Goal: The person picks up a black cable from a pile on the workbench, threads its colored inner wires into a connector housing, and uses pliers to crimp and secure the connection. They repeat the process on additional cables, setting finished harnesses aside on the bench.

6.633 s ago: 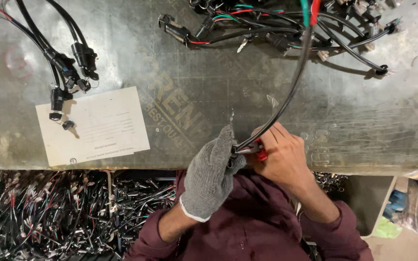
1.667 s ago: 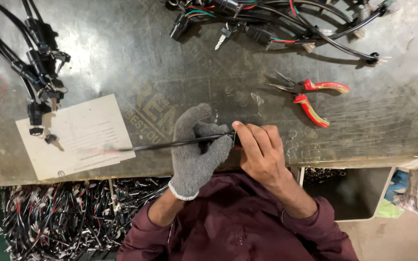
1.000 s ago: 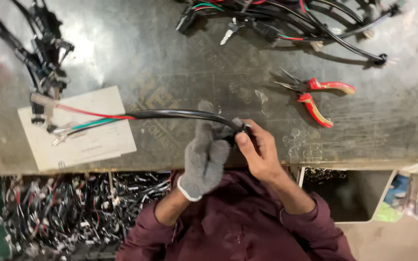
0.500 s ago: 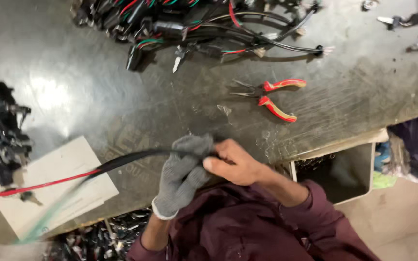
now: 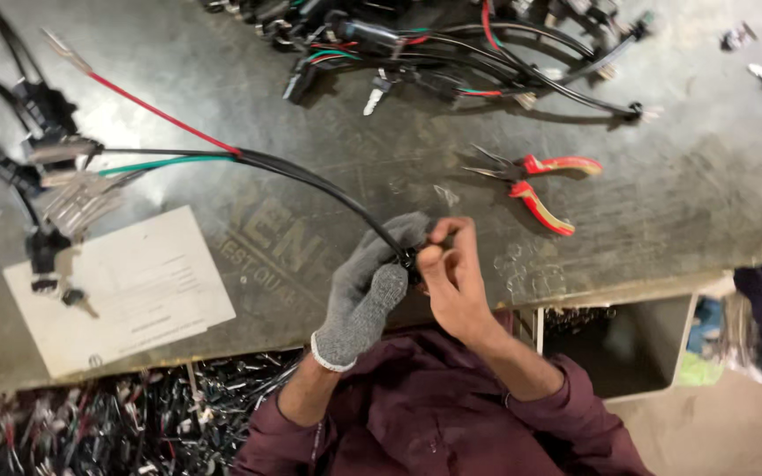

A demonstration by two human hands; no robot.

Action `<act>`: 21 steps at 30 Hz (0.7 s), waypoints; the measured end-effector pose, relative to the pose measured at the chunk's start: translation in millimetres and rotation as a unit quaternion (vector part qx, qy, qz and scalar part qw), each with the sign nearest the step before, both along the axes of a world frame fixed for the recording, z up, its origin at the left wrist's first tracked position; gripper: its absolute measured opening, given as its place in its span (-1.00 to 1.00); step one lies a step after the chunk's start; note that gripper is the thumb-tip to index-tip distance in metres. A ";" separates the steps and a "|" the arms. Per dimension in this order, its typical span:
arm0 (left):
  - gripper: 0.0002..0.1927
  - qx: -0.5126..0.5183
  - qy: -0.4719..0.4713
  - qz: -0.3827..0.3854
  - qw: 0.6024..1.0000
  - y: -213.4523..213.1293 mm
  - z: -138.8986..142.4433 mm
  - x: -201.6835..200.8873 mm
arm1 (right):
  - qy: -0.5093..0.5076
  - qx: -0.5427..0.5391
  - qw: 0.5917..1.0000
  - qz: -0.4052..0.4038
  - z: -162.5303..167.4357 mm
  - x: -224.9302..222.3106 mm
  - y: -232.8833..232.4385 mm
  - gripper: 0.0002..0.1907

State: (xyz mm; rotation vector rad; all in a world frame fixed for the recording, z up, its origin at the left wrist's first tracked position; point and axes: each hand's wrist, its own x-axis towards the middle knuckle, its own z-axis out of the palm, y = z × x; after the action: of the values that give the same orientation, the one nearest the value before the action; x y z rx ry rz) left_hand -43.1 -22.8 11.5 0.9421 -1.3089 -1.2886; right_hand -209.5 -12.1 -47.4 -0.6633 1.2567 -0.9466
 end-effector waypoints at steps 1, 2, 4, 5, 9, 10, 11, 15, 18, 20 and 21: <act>-0.63 0.040 0.026 0.006 0.999 -0.7 2.0 0.6 | 0.019 -0.095 0.993 0.060 11.3 0.5 -5.0 -0.62; -0.63 0.082 0.052 0.007 0.995 -1.5 3.9 1.9 | 0.036 -0.187 0.975 0.116 24.1 -1.5 -11.3 -0.58; -0.65 0.137 0.094 0.053 0.985 -1.5 7.3 4.7 | 0.178 -0.360 0.893 0.201 50.1 -11.0 -26.6 -0.42; -0.67 0.151 0.110 0.097 0.978 -1.5 8.3 6.2 | 0.300 -0.434 0.819 0.223 59.9 -21.0 -36.5 -0.30; -0.65 0.284 0.208 0.207 0.913 -0.1 11.4 12.8 | 0.721 -0.384 0.565 0.119 61.9 -78.8 -68.6 -0.14; -0.65 0.271 0.213 0.192 0.919 0.0 11.4 13.4 | 0.728 -0.356 0.572 0.128 53.1 -92.8 -70.7 -0.22; -0.65 0.254 0.217 0.176 0.926 0.4 11.7 13.4 | 0.734 -0.331 0.578 0.134 43.1 -104.7 -71.7 -0.29; -0.57 0.188 0.130 0.119 0.966 4.7 12.0 6.8 | 0.635 -0.334 0.682 0.143 14.3 -120.9 -58.6 -0.45; -0.55 0.218 0.186 0.065 0.956 13.3 12.4 1.4 | -0.048 -0.163 0.984 -0.046 20.4 -97.6 -39.9 -0.53; -0.66 0.160 0.073 0.057 0.983 24.2 13.5 1.5 | -0.014 -0.217 0.974 0.060 33.2 -71.7 -29.6 -0.63; -0.70 0.120 0.017 0.051 0.991 29.4 13.5 2.9 | 0.004 -0.251 0.961 0.113 40.1 -59.8 -27.9 -0.66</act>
State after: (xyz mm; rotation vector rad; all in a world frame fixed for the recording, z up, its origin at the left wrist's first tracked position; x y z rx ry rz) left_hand -40.2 6.6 25.0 1.1342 -1.0821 -1.3960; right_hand -269.2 -40.0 -7.3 -1.1820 0.9210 -1.0786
